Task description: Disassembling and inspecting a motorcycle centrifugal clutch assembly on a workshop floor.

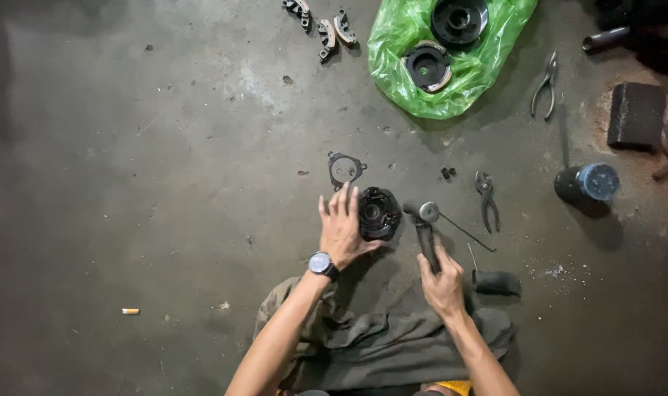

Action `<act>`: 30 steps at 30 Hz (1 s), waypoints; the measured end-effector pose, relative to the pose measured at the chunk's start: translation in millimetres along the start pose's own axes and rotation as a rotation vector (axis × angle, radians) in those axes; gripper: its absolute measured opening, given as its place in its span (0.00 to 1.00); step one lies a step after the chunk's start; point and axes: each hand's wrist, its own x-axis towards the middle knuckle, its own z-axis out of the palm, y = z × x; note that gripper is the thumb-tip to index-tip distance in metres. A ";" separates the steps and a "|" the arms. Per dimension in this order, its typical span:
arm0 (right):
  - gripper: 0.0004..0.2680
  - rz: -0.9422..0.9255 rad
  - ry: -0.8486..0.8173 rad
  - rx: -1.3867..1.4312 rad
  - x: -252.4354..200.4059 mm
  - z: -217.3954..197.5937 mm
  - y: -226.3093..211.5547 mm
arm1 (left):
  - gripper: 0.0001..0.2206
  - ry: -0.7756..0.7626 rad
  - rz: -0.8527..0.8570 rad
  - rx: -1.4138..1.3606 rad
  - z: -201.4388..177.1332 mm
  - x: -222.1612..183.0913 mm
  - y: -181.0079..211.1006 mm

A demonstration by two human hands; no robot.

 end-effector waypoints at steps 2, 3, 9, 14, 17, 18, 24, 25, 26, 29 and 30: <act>0.19 0.164 -0.075 -0.021 5.0 -10.8 -20.7 | 0.59 -0.034 -0.030 0.010 26.4 -10.4 1.2; 0.20 0.327 -0.143 -0.035 9.7 -15.3 -32.2 | 0.60 -0.066 -0.052 0.026 38.1 -12.2 0.8; 0.17 -0.091 -0.125 0.116 17.6 -13.1 -52.2 | 0.59 -0.020 -0.025 -0.128 47.8 -9.2 -7.1; 0.23 0.051 -0.301 0.021 42.5 -4.1 -52.4 | 0.60 0.021 0.037 -0.214 36.6 4.0 -6.2; 0.23 0.171 -0.332 0.032 39.1 -6.7 -30.3 | 0.61 0.021 0.042 -0.232 5.5 10.3 3.4; 0.22 0.140 -0.252 0.052 36.4 -9.5 -21.9 | 0.61 0.018 0.044 -0.239 -8.0 13.8 9.1; 0.22 0.126 0.082 -0.112 83.6 -59.8 13.3 | 0.50 0.052 0.007 -0.252 -28.7 -1.8 -10.9; 0.22 0.132 0.092 -0.116 97.8 -63.3 33.5 | 0.50 0.048 0.017 -0.258 -29.3 -5.7 -12.5; 0.22 0.190 0.116 -0.198 111.6 -67.1 53.8 | 0.47 0.067 -0.010 -0.254 -29.9 -9.7 -14.4; 0.23 0.206 0.200 -0.315 138.6 -70.6 123.4 | 0.43 0.086 -0.049 -0.239 -29.5 -16.5 -15.1; 0.23 0.160 0.260 -0.347 146.1 -68.8 147.3 | 0.42 0.087 -0.062 -0.225 -29.8 -17.7 -15.7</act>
